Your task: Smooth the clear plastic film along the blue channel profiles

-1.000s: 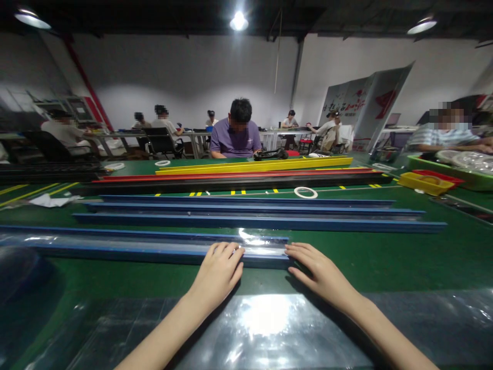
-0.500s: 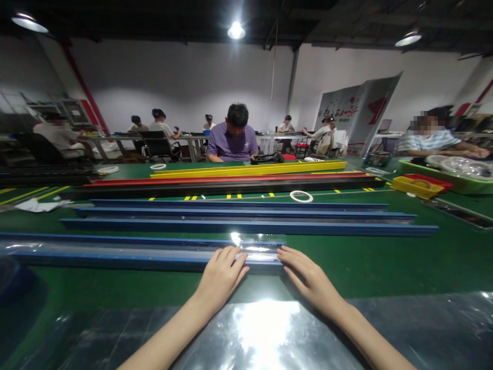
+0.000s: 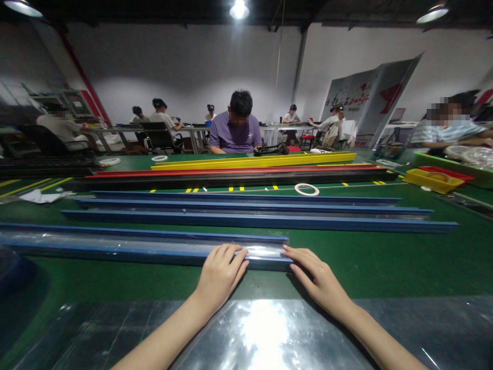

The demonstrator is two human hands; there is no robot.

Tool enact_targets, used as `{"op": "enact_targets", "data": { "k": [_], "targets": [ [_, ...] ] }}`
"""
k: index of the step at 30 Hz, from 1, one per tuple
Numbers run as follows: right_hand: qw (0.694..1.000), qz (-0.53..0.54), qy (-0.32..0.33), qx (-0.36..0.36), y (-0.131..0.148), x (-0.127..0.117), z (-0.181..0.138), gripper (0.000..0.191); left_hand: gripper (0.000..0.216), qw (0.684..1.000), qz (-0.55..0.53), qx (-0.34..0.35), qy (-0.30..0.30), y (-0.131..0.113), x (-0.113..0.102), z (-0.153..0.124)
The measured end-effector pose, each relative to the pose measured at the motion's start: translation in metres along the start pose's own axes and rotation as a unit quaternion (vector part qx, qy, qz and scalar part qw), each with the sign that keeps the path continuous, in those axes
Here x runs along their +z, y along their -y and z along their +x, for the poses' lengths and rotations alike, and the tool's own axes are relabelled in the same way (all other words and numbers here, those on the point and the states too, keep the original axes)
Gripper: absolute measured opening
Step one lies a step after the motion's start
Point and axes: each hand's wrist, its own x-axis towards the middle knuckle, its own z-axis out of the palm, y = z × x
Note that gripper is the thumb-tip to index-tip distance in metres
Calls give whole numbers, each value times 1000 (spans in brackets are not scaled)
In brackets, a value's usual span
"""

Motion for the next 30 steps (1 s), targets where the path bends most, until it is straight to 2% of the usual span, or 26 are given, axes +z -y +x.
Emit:
{"op": "enact_targets", "data": {
  "k": [11,23,30],
  "targets": [
    [1000,-10,20,-14,1,0,-1,35,19,999,-15,-12,29,1,0,0],
    [999,0,41,12,3,0,-2,32,21,1000,-19,-1,22,2,1,0],
    [998,20,52,41,2,-1,-1,30,19,999,-18,-5,37,3,3,0]
  ]
}}
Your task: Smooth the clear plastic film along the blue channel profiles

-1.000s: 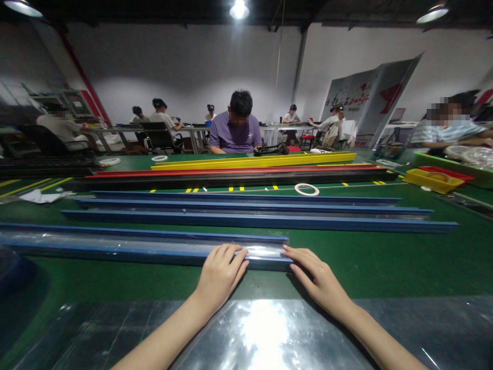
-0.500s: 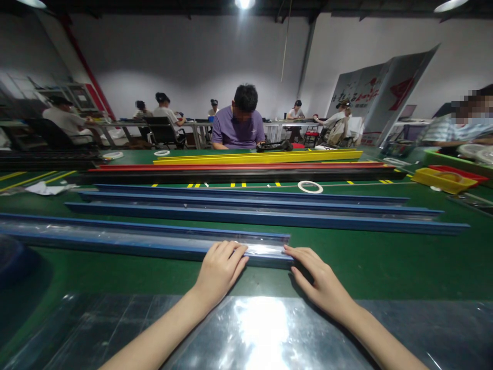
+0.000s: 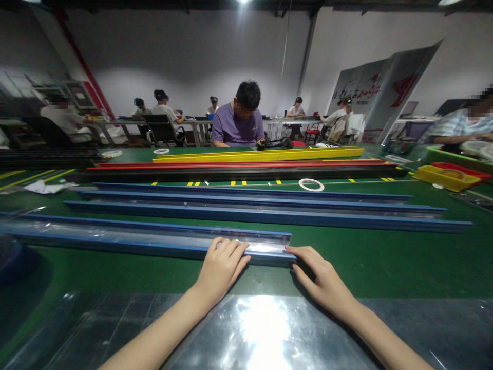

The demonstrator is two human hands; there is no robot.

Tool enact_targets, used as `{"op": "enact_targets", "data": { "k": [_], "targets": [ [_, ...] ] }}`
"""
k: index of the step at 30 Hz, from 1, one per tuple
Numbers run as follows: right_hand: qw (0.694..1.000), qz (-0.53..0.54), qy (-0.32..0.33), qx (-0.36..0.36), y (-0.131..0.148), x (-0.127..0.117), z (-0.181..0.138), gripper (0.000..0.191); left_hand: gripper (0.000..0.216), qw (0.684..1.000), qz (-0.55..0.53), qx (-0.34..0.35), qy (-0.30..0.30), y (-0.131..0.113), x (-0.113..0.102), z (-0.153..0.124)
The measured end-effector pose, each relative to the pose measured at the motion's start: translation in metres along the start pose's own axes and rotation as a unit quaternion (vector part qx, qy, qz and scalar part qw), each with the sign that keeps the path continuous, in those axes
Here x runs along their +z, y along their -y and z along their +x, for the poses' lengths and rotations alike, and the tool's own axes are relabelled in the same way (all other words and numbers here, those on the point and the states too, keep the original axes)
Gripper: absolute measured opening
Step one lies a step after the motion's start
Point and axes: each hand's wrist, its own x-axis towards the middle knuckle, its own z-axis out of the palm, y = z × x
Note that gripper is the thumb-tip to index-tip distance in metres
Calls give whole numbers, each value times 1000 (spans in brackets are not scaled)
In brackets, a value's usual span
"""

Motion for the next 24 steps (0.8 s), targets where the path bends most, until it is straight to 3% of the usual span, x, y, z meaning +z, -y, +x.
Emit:
{"op": "enact_targets", "data": {
  "k": [24],
  "targets": [
    [998,45,9,48,0,-2,3,31,18,999,10,-1,35,2,5,-2]
  ]
}}
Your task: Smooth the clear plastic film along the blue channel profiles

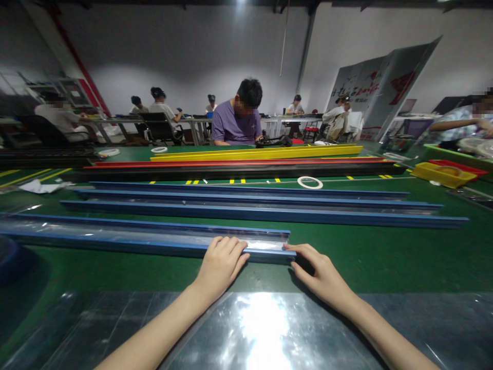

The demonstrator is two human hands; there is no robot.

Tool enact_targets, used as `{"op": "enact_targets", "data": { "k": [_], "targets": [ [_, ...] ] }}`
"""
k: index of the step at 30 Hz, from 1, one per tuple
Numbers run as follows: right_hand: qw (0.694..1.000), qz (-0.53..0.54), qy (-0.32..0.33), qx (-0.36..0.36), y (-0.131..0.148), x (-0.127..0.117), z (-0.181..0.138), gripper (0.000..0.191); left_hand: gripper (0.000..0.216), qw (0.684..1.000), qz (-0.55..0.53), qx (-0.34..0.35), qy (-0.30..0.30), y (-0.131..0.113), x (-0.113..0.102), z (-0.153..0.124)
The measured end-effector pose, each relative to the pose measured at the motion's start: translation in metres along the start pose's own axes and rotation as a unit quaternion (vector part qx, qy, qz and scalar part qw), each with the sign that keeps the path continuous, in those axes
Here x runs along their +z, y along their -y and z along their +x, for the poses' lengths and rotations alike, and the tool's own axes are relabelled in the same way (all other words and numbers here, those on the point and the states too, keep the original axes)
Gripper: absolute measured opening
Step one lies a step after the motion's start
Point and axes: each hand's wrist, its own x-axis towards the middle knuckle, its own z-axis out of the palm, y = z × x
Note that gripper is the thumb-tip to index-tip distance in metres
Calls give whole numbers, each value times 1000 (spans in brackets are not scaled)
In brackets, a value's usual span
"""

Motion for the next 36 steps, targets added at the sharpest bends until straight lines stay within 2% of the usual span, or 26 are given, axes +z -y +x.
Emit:
{"op": "enact_targets", "data": {
  "k": [36],
  "targets": [
    [1000,-1,1,11,-1,1,0,26,20,1000,1,2,6,0,-2,2]
  ]
}}
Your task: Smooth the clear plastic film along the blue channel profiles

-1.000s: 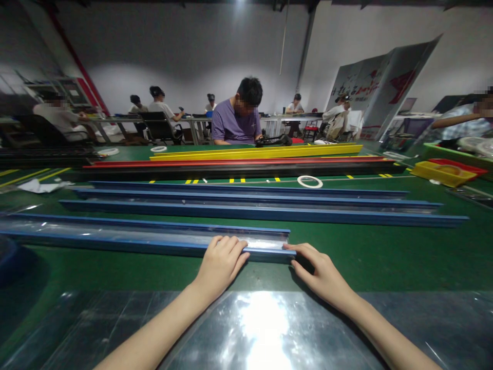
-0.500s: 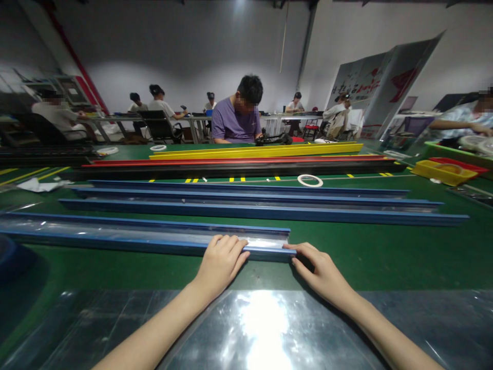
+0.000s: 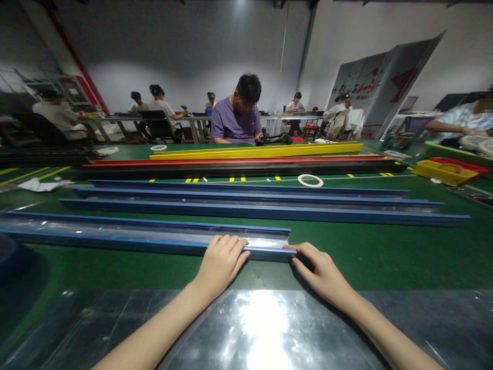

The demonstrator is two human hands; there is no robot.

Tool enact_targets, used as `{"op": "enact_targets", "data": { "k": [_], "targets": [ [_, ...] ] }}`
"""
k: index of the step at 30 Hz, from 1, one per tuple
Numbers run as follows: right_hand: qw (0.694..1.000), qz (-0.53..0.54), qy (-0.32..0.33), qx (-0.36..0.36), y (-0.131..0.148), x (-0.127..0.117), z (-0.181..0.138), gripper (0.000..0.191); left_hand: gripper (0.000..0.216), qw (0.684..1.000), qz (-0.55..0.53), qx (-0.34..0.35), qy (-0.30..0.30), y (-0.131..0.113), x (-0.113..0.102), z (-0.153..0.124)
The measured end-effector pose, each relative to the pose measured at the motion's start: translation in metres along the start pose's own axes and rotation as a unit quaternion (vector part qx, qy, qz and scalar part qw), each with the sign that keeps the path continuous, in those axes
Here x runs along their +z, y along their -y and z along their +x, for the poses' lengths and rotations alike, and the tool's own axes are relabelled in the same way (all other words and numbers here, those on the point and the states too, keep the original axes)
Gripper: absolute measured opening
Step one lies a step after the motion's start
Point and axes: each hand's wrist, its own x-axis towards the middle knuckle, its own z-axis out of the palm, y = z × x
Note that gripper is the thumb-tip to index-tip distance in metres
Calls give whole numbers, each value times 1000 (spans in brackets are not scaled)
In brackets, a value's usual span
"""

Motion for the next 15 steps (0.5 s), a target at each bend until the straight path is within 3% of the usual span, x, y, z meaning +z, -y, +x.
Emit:
{"op": "enact_targets", "data": {
  "k": [15],
  "targets": [
    [1000,2,4,3,1,0,0,24,20,1000,10,6,-1,-1,-1,0]
  ]
}}
